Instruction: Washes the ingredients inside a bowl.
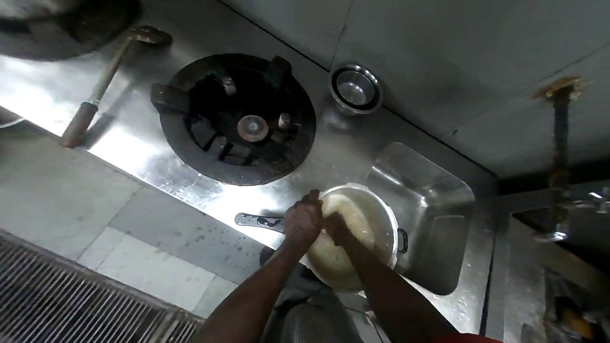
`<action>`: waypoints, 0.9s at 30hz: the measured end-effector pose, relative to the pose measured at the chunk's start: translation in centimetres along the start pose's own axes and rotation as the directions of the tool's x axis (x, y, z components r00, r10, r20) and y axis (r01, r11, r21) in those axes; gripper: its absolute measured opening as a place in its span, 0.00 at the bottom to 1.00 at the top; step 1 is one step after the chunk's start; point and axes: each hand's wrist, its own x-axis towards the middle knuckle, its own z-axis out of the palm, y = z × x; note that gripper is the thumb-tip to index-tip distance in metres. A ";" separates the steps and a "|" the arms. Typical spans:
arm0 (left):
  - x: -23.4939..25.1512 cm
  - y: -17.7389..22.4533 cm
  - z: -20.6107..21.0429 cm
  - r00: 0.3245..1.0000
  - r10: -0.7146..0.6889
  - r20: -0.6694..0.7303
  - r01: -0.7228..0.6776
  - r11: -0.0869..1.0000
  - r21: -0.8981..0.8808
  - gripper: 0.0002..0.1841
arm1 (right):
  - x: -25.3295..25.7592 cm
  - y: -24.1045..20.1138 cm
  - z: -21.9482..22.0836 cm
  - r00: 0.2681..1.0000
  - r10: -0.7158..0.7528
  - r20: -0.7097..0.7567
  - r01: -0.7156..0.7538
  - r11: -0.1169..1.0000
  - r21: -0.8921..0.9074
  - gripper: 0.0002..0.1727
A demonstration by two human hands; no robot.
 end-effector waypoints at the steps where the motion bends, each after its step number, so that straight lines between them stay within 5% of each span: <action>1: 0.0 0.0 0.0 1.000 0.005 -0.002 -0.005 1.000 -0.002 0.19 | -0.2 -0.6 0.5 0.999 -0.026 0.023 0.026 1.000 0.001 0.19; 4: 0.0 0.1 -0.1 1.000 -0.009 0.023 0.010 1.000 -0.011 0.20 | -2.4 -1.5 1.2 0.996 -0.067 0.057 0.057 0.985 0.161 0.20; 7: 0.1 -0.1 0.0 0.999 -0.022 0.028 0.022 1.000 0.012 0.20 | -5.9 -1.6 0.2 0.973 -0.011 0.233 -0.068 0.942 0.328 0.23; 12: 0.0 -0.1 0.1 1.000 -0.003 0.010 0.003 1.000 0.023 0.20 | -3.5 2.1 2.5 0.929 -0.029 0.369 0.011 0.999 0.051 0.23; 17: -0.1 -0.2 0.0 1.000 -0.003 0.009 0.003 1.000 0.004 0.19 | -5.0 1.3 0.2 0.970 -0.130 0.203 0.086 0.974 0.212 0.22; 20: 0.0 0.0 -0.4 0.999 -0.023 0.049 0.022 1.000 0.006 0.20 | -4.8 0.4 -0.8 0.994 -0.063 0.094 0.035 0.961 0.276 0.24; 23: -0.1 -0.1 -0.2 1.000 -0.010 0.021 0.010 1.000 -0.011 0.20 | -4.6 -1.2 -2.1 0.997 -0.064 0.047 0.059 0.993 0.103 0.24; 27: -0.1 0.0 -0.3 0.999 -0.025 0.034 0.025 1.000 0.004 0.20 | -1.4 -1.3 -2.3 0.963 -0.263 -0.065 0.239 0.938 -0.252 0.24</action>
